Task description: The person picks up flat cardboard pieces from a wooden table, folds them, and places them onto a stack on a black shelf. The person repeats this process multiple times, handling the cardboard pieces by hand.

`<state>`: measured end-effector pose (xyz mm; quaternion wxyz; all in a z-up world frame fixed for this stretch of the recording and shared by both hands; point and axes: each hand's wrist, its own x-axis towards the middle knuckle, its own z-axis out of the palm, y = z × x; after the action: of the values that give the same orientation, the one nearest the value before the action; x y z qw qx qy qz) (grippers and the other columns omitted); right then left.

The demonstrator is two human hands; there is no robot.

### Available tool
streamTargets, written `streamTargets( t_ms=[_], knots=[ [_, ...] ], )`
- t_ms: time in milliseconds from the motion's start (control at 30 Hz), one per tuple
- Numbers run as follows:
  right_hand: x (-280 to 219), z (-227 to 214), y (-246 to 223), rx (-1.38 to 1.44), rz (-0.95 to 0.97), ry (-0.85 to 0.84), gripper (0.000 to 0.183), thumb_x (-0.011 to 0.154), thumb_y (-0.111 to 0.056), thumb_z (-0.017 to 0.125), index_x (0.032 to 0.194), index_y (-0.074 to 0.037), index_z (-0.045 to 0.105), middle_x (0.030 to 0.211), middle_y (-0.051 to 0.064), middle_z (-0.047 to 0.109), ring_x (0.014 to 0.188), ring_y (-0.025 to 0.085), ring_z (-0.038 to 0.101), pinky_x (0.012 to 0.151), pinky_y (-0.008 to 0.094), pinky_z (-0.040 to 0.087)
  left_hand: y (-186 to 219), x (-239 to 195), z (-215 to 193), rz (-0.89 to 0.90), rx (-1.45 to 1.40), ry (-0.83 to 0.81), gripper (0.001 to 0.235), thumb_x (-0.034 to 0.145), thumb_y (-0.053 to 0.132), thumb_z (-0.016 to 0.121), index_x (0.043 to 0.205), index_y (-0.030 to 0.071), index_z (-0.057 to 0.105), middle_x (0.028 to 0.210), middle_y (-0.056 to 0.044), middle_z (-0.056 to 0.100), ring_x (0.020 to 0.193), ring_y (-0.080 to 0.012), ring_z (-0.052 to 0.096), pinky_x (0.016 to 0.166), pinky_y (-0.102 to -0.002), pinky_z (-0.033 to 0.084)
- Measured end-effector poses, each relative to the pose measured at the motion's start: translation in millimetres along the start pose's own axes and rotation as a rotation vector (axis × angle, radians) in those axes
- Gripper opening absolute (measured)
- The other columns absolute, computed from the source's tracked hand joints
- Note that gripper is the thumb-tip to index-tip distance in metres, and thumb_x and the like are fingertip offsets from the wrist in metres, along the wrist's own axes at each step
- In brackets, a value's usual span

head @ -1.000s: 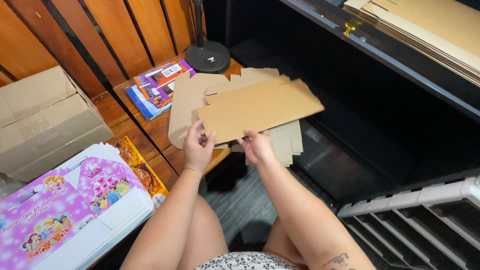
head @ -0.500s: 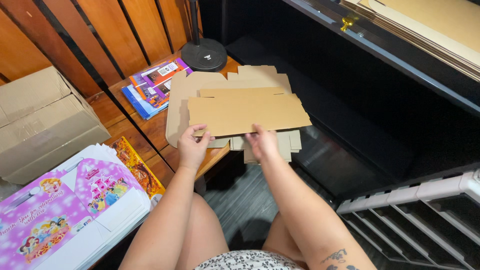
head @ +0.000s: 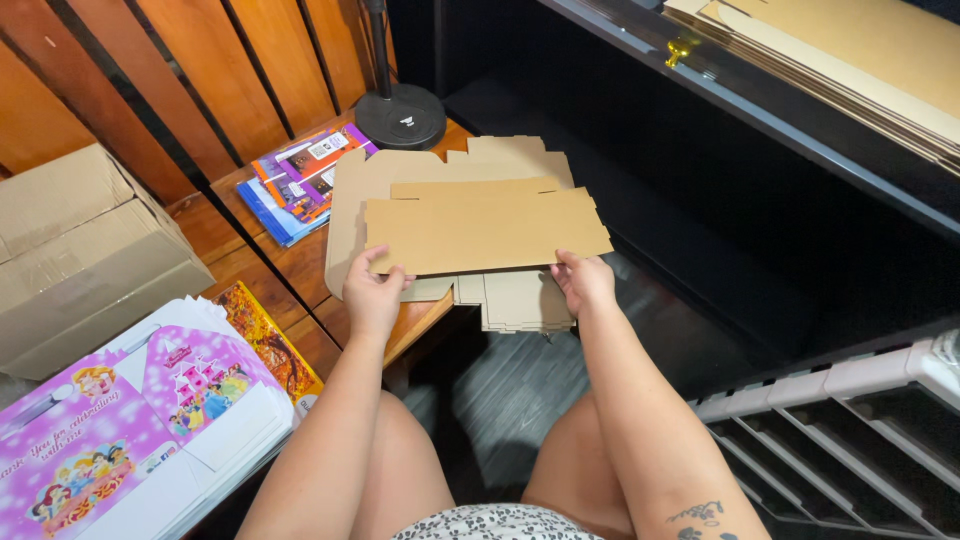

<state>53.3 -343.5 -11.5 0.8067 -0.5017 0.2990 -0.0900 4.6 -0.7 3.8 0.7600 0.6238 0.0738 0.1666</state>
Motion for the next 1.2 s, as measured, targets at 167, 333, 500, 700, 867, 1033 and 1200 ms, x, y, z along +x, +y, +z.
streamTargets(
  t_ms=[167, 333, 500, 700, 867, 1033, 1200],
  knots=[
    [-11.0, -0.8, -10.4, 0.000, -0.023, -0.039, 0.049, 0.091, 0.006, 0.074, 0.131, 0.004, 0.045, 0.107, 0.015, 0.054, 0.081, 0.025, 0.073, 0.074, 0.037, 0.069, 14.3, 1.2, 2.7, -0.066, -0.030, 0.073, 0.070, 0.090, -0.008, 0.065, 0.154, 0.001, 0.037, 0.098, -0.032, 0.068, 0.077, -0.0277, 0.077, 0.072, -0.028, 0.068],
    [-52.1, 9.9, -35.2, -0.043, -0.064, -0.081, 0.049, 0.088, 0.008, 0.075, 0.130, 0.003, 0.050, 0.108, 0.012, 0.059, 0.080, 0.021, 0.073, 0.075, 0.033, 0.069, 15.7, 4.0, 2.5, -0.122, -0.021, 0.142, 0.081, 0.089, -0.007, 0.065, 0.160, 0.006, 0.028, 0.105, -0.030, 0.067, 0.077, -0.0258, 0.077, 0.073, -0.026, 0.068],
    [-91.2, 7.8, -64.5, -0.111, -0.133, -0.147, 0.037, 0.091, 0.004, 0.074, 0.124, 0.009, 0.057, 0.094, 0.014, 0.067, 0.071, 0.019, 0.072, 0.071, 0.034, 0.069, 44.7, -9.9, 1.0, -0.146, -0.018, 0.187, 0.073, 0.089, -0.005, 0.066, 0.156, 0.000, 0.037, 0.113, -0.034, 0.067, 0.080, -0.0279, 0.077, 0.075, -0.027, 0.068],
    [-141.2, -8.1, -110.1, -0.066, -0.251, -0.259, 0.025, 0.091, 0.005, 0.073, 0.113, 0.012, 0.065, 0.086, 0.019, 0.073, 0.067, 0.022, 0.074, 0.067, 0.035, 0.068, 123.6, -74.5, 0.9, 0.028, -0.005, 0.205, 0.065, 0.095, -0.009, 0.066, 0.154, -0.004, 0.040, 0.116, -0.034, 0.066, 0.083, -0.0297, 0.074, 0.075, -0.034, 0.066],
    [-193.4, -33.9, -181.8, -0.048, -0.386, -0.406, 0.022, 0.095, -0.013, 0.070, 0.095, 0.009, 0.072, 0.084, 0.020, 0.075, 0.074, 0.030, 0.075, 0.066, 0.031, 0.061, 173.5, -100.7, 24.9, 0.177, -0.055, 0.119, 0.061, 0.091, -0.010, 0.062, 0.148, 0.000, 0.043, 0.127, -0.020, 0.064, 0.076, -0.0232, 0.069, 0.060, -0.036, 0.063],
    [-195.5, -69.5, -240.8, 0.103, -0.550, -0.246, 0.013, 0.094, 0.003, 0.071, 0.107, 0.001, 0.071, 0.087, 0.021, 0.074, 0.071, 0.031, 0.077, 0.067, 0.041, 0.069, 215.7, -90.7, 71.5, 0.435, 0.049, -0.020, 0.070, 0.093, -0.013, 0.070, 0.154, -0.006, 0.037, 0.111, -0.028, 0.066, 0.077, -0.0316, 0.073, 0.068, -0.038, 0.066],
    [-204.3, -108.0, -305.2, 0.099, -0.742, -0.163, 0.024, 0.097, 0.002, 0.071, 0.113, -0.013, 0.064, 0.090, 0.010, 0.074, 0.072, 0.023, 0.077, 0.067, 0.034, 0.070, 259.5, -78.6, 138.6, 0.619, 0.029, -0.209, 0.070, 0.093, -0.014, 0.069, 0.154, -0.004, 0.036, 0.103, -0.027, 0.068, 0.076, -0.0301, 0.075, 0.067, -0.038, 0.068]
  ],
)
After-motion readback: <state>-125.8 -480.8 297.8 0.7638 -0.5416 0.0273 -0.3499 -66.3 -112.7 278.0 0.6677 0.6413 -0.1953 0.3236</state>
